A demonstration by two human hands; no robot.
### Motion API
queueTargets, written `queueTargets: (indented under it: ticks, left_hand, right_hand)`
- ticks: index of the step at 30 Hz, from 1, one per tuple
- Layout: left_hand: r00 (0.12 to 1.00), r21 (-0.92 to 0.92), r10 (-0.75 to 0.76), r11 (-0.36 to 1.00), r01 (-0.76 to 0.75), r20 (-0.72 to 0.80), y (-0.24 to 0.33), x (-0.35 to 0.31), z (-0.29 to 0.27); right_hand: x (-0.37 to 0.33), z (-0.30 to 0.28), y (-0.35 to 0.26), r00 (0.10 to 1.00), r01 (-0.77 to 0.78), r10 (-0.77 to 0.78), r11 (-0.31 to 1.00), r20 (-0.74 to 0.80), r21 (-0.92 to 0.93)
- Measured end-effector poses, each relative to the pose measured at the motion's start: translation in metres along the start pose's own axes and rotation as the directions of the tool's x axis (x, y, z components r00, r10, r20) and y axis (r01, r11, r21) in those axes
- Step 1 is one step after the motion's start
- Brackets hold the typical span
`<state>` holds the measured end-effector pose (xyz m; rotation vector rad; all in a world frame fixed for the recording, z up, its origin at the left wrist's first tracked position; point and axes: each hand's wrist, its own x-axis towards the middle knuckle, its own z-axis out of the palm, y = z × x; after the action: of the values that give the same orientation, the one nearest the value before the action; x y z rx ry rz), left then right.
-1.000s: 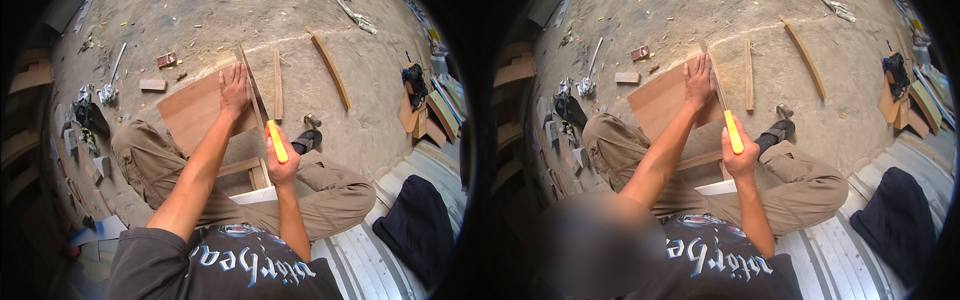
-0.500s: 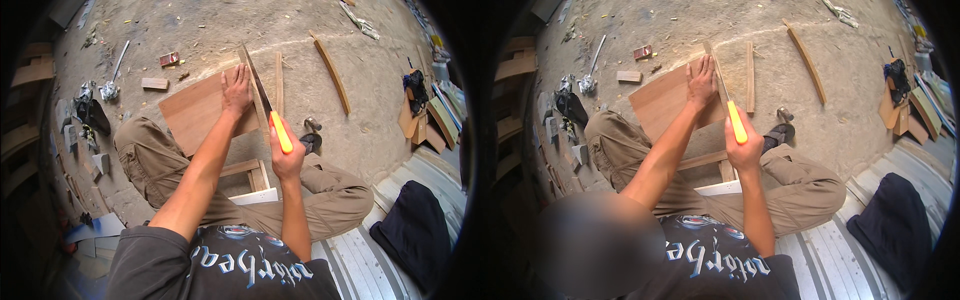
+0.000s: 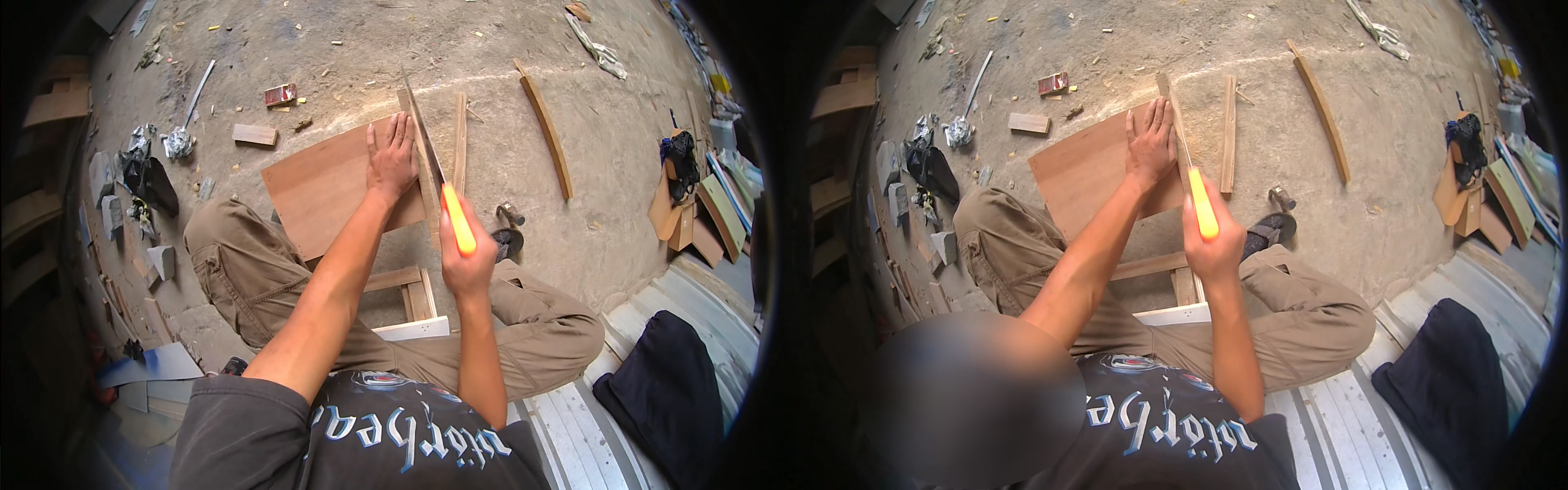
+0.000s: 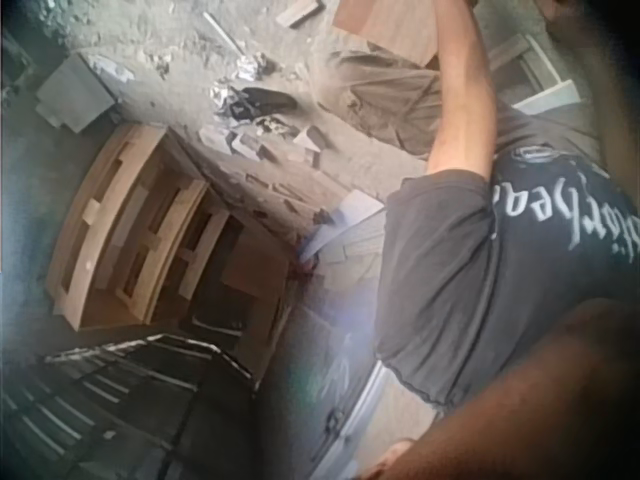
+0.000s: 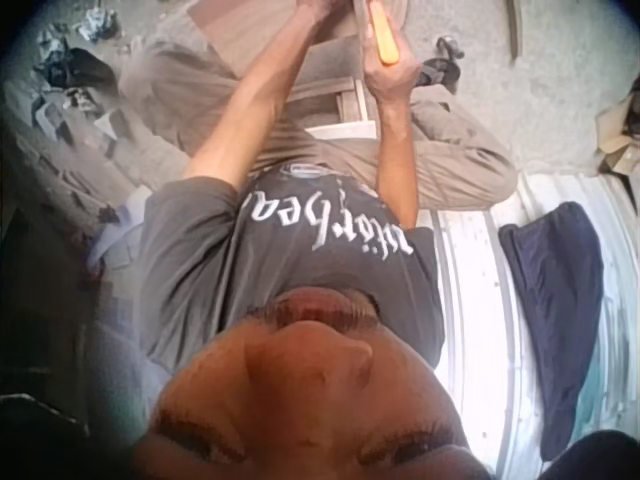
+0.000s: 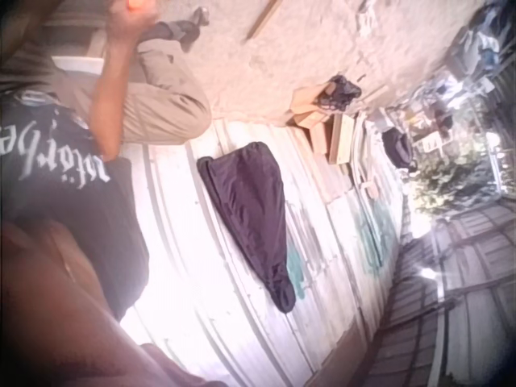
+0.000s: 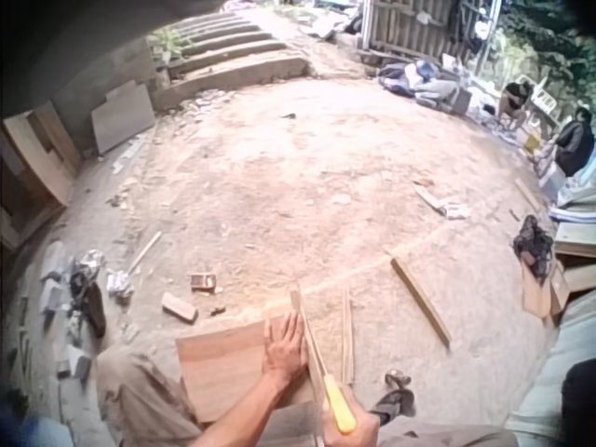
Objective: The person sits on the floor and uses a hand saw to cut a thin wooden strip. They then assemble the cut piece into a small wooden box frame, fitting it into place and securing it with a hammer and nails.
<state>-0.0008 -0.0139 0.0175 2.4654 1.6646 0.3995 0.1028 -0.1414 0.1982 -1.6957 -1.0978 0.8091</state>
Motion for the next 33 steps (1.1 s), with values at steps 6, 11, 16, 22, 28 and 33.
queueTargets:
  ticks: [6, 11, 16, 22, 28, 33]
  left_hand:
    - [1.0, -0.024, 0.0, 1.0, -0.001, -0.02, 0.004, 0.014, -0.002]
    - [1.0, 0.03, -0.023, 0.999, 0.022, 0.013, 0.007, 0.012, 0.005]
    - [1.0, 0.028, -0.001, 1.0, 0.001, -0.024, 0.01, 0.014, 0.009]
    - [0.998, 0.0, -0.004, 1.0, 0.004, -0.063, 0.002, 0.01, 0.012]
    - [0.997, -0.065, -0.028, 0.998, 0.023, -0.07, 0.009, 0.01, 0.007]
    - [0.998, -0.147, -0.019, 0.989, 0.009, -0.067, 0.004, 0.009, 0.006]
  right_hand:
    - [0.005, -0.013, -0.014, 0.995, -0.103, 0.103, 0.995, -0.01, 0.01]
    - [-0.008, -0.018, -0.004, 0.995, -0.098, 0.098, 0.995, 0.002, -0.021]
    - [-0.01, -0.007, 0.022, 0.997, -0.059, 0.063, 0.995, -0.053, 0.08]
    - [-0.022, -0.002, 0.04, 0.985, 0.039, -0.044, 0.999, -0.164, -0.034]
    - [-0.019, 0.014, 0.082, 0.99, -0.048, 0.012, 0.967, -0.143, -0.25]
    - [-0.025, 0.038, 0.119, 0.991, 0.03, -0.084, 0.902, -0.106, -0.43]
